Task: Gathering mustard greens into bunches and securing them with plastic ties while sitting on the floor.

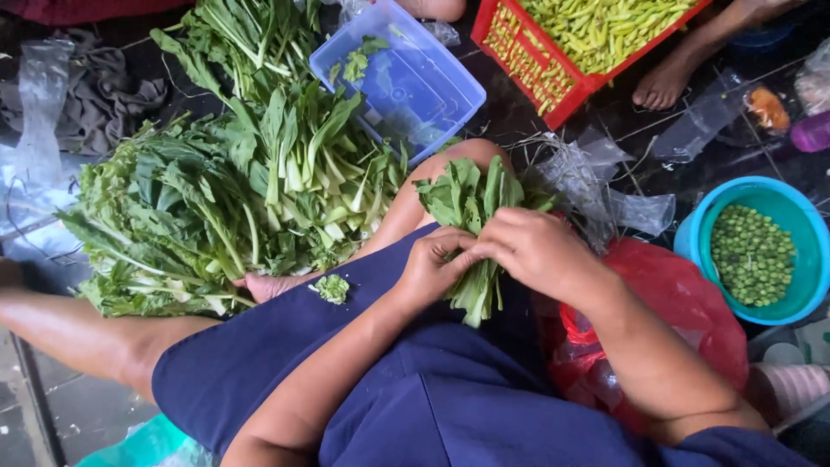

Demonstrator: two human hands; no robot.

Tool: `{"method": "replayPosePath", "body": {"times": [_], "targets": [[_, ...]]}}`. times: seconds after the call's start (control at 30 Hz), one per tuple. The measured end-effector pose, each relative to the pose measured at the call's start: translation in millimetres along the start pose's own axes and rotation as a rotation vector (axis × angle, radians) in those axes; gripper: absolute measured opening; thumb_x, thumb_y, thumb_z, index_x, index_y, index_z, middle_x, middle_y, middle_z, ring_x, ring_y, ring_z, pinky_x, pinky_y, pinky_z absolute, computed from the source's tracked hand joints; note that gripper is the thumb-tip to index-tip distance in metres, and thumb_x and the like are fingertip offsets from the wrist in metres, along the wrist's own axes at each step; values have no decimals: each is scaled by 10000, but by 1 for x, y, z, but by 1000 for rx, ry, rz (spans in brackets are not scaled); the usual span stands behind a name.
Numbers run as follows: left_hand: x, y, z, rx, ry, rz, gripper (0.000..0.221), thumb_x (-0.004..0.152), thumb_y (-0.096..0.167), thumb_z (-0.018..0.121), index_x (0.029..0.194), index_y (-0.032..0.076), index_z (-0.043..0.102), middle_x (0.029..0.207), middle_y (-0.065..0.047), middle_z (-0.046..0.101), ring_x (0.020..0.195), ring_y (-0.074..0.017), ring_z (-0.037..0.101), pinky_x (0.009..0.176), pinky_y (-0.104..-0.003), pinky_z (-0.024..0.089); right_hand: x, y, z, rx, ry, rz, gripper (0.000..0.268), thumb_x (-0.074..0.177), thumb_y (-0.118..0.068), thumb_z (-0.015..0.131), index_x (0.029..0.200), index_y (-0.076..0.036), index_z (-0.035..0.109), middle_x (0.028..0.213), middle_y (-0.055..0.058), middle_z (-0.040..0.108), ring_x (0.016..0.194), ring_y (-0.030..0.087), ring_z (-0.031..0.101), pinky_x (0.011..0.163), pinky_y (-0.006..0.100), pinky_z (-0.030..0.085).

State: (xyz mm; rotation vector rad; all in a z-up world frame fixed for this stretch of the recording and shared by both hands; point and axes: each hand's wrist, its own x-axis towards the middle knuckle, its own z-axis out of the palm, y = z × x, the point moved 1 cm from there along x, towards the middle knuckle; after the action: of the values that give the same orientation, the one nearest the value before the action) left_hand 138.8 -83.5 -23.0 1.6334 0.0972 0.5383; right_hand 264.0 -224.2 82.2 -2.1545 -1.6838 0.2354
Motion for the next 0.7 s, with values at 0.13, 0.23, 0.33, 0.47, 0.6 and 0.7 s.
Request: {"method": "replayPosePath", "body": {"times": [0.13, 0.23, 0.33, 0.47, 0.6, 0.7], "targets": [[-1, 1, 4, 2, 32, 31, 68, 868, 120, 822, 927, 91, 804, 873, -110, 756, 807, -303, 706, 789, -392, 556, -12, 13, -4, 292, 44, 217, 120, 993, -201, 649, 1076, -120, 681, 895, 53, 761, 816, 246, 754, 755, 393, 593], [-2, 3, 3, 7, 29, 55, 54, 872, 126, 818, 911, 94, 798, 866, -101, 752, 805, -308, 704, 788, -390, 558, -18, 11, -2, 309, 63, 229, 167, 966, -159, 664, 1122, -105, 692, 948, 94, 755, 819, 301, 748, 719, 434, 598], [3, 14, 1, 52, 8, 118, 43, 885, 131, 804, 893, 97, 779, 857, -93, 742, 800, -329, 698, 778, -405, 559, -22, 12, 4, 146, 90, 163, 178, 962, -212, 681, 1119, -162, 750, 1011, 59, 697, 819, 297, 726, 694, 426, 597], [7, 29, -2, 121, -27, 174, 51, 897, 139, 786, 878, 109, 749, 859, -86, 735, 803, -340, 692, 765, -423, 560, -25, 23, 17, -148, 128, 108, 170, 968, -385, 666, 1096, -305, 745, 1034, -28, 576, 841, 269, 691, 665, 431, 588], [7, 24, -4, 159, -19, 166, 76, 892, 153, 789, 870, 111, 729, 846, -69, 736, 815, -331, 698, 758, -429, 558, -19, 8, 8, -354, 122, 46, 160, 913, -418, 691, 1009, -294, 716, 1148, -50, 543, 1077, 228, 611, 738, 397, 564], [8, 23, -3, 194, -38, 134, 94, 887, 167, 791, 861, 122, 713, 838, -62, 741, 828, -324, 700, 775, -424, 546, -13, -8, 6, -430, 141, -14, 125, 940, -357, 674, 970, -267, 754, 1164, 11, 578, 1030, 246, 568, 784, 392, 495]]}}
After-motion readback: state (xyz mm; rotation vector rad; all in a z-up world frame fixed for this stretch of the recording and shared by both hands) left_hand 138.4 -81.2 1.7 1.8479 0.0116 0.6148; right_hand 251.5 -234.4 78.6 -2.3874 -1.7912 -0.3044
